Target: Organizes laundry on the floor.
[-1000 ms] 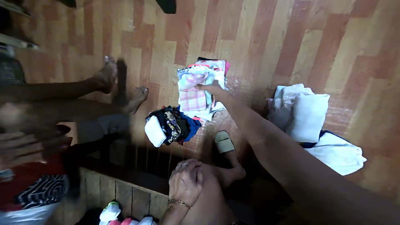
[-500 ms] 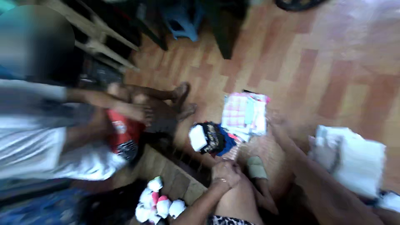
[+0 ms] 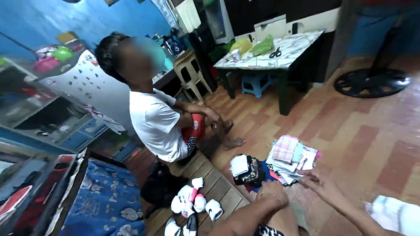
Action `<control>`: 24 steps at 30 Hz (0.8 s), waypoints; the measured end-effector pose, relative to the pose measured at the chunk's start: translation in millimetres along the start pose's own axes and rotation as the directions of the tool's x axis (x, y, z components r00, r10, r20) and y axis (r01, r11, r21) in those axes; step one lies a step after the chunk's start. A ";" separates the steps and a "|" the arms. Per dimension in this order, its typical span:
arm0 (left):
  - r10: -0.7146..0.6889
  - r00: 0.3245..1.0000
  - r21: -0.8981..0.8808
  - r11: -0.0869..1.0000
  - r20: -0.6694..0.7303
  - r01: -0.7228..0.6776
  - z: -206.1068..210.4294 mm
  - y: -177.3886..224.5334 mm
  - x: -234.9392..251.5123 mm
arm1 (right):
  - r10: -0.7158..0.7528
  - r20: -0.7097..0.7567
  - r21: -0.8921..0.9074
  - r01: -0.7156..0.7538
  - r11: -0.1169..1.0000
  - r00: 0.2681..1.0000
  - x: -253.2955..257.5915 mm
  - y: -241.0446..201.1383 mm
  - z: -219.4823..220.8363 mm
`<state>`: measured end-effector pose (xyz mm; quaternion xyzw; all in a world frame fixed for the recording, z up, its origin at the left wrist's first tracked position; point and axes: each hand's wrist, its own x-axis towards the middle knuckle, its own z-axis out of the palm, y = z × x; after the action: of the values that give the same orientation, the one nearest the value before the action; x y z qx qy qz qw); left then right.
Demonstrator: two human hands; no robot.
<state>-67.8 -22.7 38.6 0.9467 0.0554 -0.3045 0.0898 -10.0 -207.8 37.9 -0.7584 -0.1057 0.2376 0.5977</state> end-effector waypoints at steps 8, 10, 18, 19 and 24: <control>0.105 0.994 0.227 0.969 -0.010 -0.100 10.8 15.6 -28.8 | 0.574 0.337 -0.809 -0.083 0.582 0.746 -112.1 71.6 34.6; 0.120 0.993 0.283 0.952 0.013 -0.118 18.2 18.9 -31.5 | 0.523 0.365 -0.727 -0.115 0.677 0.770 -102.8 95.9 31.1; 0.186 0.940 0.241 0.935 0.286 -0.258 73.2 34.9 -47.9 | 0.561 0.205 -0.821 -0.170 0.545 0.802 -81.4 129.9 4.4; 0.209 0.928 0.205 0.938 0.310 -0.279 75.6 36.1 -53.8 | 0.566 0.244 -0.816 -0.149 0.558 0.787 -81.0 128.6 8.2; 0.337 0.850 0.193 0.877 0.405 -0.440 87.8 64.8 -89.2 | 0.575 0.277 -0.804 -0.142 0.578 0.770 -76.0 126.5 14.6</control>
<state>-179.3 -108.4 29.6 0.8689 -0.1996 -0.4523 0.0244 -98.5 -262.4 -67.9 -0.8459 -0.1846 0.4860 0.1192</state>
